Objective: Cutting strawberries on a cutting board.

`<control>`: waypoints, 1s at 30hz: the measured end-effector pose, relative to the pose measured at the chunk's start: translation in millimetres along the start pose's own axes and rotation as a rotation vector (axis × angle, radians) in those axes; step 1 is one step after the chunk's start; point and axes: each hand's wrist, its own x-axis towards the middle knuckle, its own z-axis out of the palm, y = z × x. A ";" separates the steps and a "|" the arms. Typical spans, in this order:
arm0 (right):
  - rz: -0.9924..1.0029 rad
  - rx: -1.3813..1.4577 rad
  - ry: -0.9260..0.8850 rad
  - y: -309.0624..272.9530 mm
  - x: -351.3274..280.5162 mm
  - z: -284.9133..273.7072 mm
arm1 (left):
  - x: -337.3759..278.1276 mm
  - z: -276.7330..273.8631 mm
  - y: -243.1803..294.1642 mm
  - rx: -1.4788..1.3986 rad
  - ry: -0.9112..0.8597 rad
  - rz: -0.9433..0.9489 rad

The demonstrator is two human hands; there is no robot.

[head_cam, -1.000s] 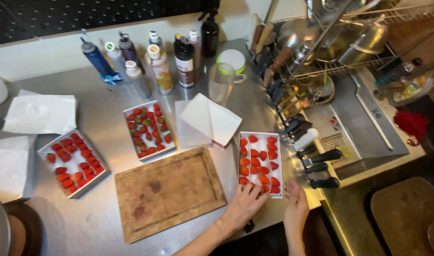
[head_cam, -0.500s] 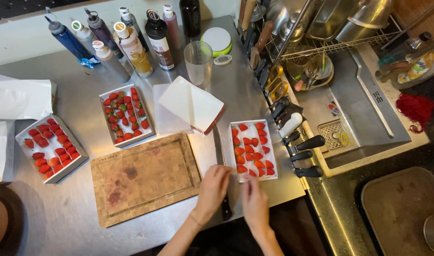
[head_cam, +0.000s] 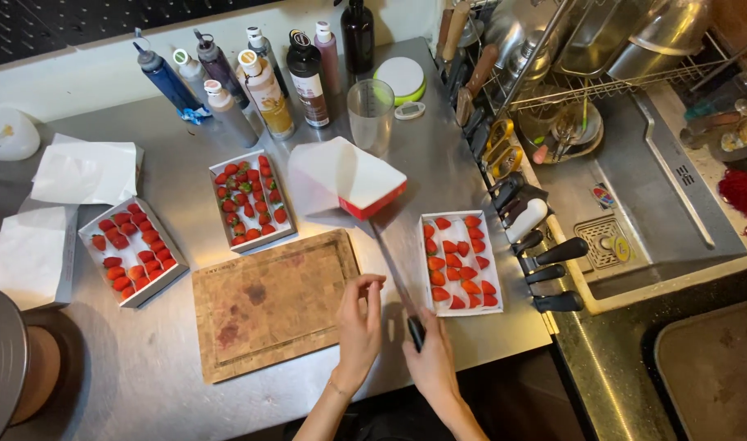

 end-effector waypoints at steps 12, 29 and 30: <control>0.631 0.675 0.078 0.7 5.2 -114.3 | 42.3 82.7 -51.0 0.082 -0.243 0.242; 0.563 0.573 0.239 9.4 41.3 -57.1 | 90.5 126.3 -66.5 0.175 -0.446 0.270; 0.608 0.689 0.259 8.4 39.9 -48.4 | 94.0 133.1 -67.0 0.216 -0.501 0.306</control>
